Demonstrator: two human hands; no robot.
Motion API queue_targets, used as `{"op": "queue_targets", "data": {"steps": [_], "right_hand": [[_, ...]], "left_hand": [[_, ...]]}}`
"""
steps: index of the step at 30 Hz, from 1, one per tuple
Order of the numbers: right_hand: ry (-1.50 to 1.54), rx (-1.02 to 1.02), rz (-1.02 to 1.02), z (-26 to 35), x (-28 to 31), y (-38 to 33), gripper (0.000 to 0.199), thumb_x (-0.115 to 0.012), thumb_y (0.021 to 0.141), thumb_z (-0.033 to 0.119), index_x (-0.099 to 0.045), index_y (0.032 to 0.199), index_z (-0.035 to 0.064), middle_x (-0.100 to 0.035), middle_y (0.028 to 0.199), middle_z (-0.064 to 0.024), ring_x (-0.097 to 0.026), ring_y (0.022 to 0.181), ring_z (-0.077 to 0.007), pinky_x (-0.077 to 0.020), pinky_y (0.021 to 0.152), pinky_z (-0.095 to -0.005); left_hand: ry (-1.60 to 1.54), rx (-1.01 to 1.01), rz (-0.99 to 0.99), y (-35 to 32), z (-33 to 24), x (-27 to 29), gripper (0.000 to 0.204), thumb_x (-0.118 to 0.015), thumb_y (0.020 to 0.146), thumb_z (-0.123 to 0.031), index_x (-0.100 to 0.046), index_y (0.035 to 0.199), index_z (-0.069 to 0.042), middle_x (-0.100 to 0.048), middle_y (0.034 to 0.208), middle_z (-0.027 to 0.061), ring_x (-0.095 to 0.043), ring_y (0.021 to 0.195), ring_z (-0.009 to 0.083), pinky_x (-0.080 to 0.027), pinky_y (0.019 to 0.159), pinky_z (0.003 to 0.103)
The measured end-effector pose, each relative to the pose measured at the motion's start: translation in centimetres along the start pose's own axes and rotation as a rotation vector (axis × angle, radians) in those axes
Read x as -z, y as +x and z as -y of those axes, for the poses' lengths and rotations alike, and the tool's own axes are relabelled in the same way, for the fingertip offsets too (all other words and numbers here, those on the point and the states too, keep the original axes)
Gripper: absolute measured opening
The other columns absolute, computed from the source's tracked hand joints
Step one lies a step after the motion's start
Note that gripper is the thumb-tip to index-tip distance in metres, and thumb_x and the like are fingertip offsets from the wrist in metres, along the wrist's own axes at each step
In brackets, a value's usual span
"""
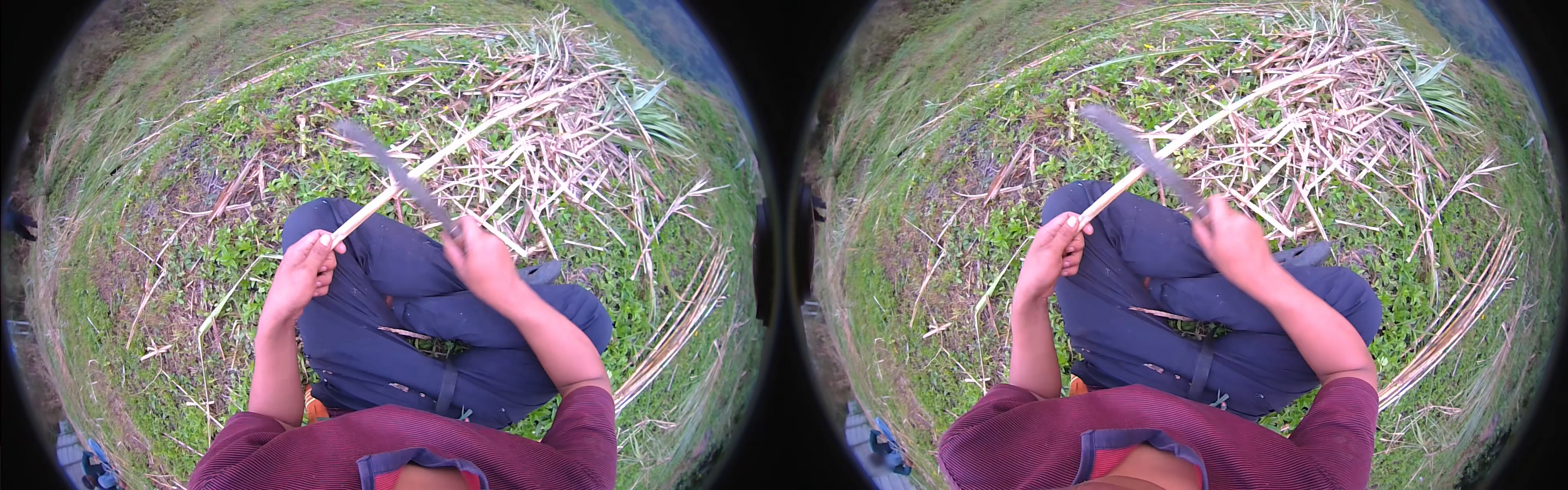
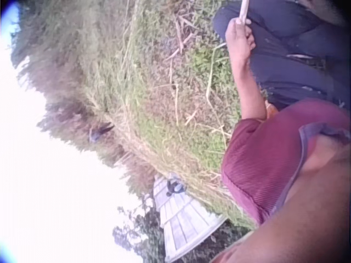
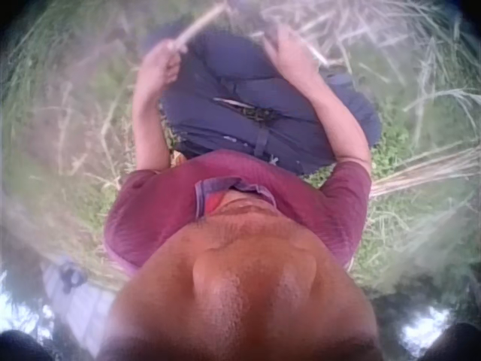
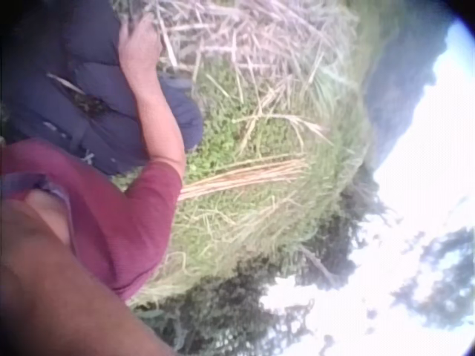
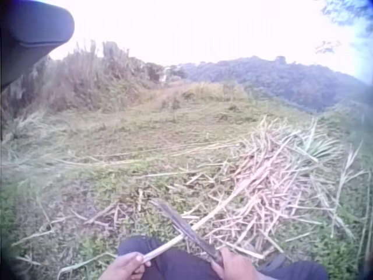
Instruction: The person sits on the ground and uses a machete to strip and sharpen long, thin sticks. They hold the stick with one hand and scrape the blade along its length to remove the outer layer, creating a pile of debris. The person occasionally pauses to reposition the stick or pick up a new one from the surrounding area.
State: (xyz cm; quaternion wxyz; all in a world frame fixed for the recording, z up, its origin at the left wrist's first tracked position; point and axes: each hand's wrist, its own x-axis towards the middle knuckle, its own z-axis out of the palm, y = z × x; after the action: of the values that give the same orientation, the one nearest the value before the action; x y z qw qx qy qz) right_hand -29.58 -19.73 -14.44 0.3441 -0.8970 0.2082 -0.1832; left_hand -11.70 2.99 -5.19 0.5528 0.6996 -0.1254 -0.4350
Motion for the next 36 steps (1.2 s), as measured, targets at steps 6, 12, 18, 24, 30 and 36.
{"op": "queue_targets", "data": {"steps": [6, 12, 18, 24, 30, 36], "right_hand": [[0.043, -0.091, -0.027, -0.4, 1.8, 1.6, 0.023, -0.065, 0.096, 0.019, -0.051, 0.101, 0.0011, -0.071, 0.076, -0.0185, -0.070, 0.064, -0.0385, -0.0551, 0.059, -0.0482], [0.136, 0.014, 0.004, 2.1, 0.8, 0.8, 0.026, -0.069, 0.093, 0.016, -0.052, 0.105, -0.0007, -0.069, 0.072, -0.0184, -0.070, 0.064, -0.0363, -0.0531, 0.057, -0.0442], [0.267, 0.042, 0.162, 5.6, 0.4, -0.9, 0.027, -0.070, 0.094, 0.015, -0.052, 0.107, -0.0014, -0.069, 0.072, -0.0183, -0.071, 0.064, -0.0337, -0.0541, 0.056, -0.0411], [0.137, 0.171, 0.203, 7.9, 0.0, -3.0, 0.031, -0.071, 0.092, 0.021, -0.053, 0.109, 0.0024, -0.069, 0.078, -0.0197, -0.070, 0.068, -0.0382, -0.0560, 0.057, -0.0465], [-0.183, 0.233, 0.039, 5.2, 1.8, -0.9, 0.031, -0.074, 0.087, 0.022, -0.054, 0.106, 0.0064, -0.070, 0.079, -0.0168, -0.069, 0.065, -0.0368, -0.0549, 0.056, -0.0461], [-0.310, -0.091, -0.017, 0.1, 4.5, 2.9, 0.022, -0.065, 0.095, 0.024, -0.055, 0.102, 0.0071, -0.069, 0.070, -0.0153, -0.069, 0.062, -0.0381, -0.0549, 0.057, -0.0484]], "left_hand": [[-0.206, -0.013, 0.043, -1.3, -0.4, 0.3, 0.029, -0.042, 0.107, -0.020, -0.057, 0.119, 0.002, -0.041, 0.074, -0.0032, -0.036, 0.055, 0.0044, -0.032, 0.046, 0.020], [-0.012, -0.122, -0.012, -1.7, 0.0, 1.6, 0.025, -0.045, 0.109, -0.018, -0.058, 0.118, 0.001, -0.047, 0.074, -0.0017, -0.040, 0.055, 0.0038, -0.036, 0.046, 0.020], [0.273, -0.267, -0.160, -1.6, 1.0, 0.6, 0.020, -0.048, 0.108, -0.016, -0.060, 0.108, -0.001, -0.047, 0.065, -0.0038, -0.041, 0.052, 0.0022, -0.035, 0.046, 0.019], [0.486, -0.445, -0.209, -0.9, 0.6, -1.7, 0.018, -0.054, 0.103, -0.013, -0.063, 0.096, 0.001, -0.054, 0.061, 0.0051, -0.052, 0.057, 0.0113, -0.043, 0.054, 0.031], [0.523, -0.619, -0.181, -0.4, 1.0, -2.7, 0.019, -0.055, 0.105, -0.017, -0.062, 0.098, 0.000, -0.050, 0.061, -0.0014, -0.045, 0.055, 0.0047, -0.037, 0.050, 0.027], [0.465, -0.552, -0.156, -0.2, 1.6, -2.4, 0.017, -0.055, 0.105, -0.015, -0.060, 0.098, -0.001, -0.051, 0.062, -0.0032, -0.045, 0.055, 0.0032, -0.035, 0.048, 0.024]]}}
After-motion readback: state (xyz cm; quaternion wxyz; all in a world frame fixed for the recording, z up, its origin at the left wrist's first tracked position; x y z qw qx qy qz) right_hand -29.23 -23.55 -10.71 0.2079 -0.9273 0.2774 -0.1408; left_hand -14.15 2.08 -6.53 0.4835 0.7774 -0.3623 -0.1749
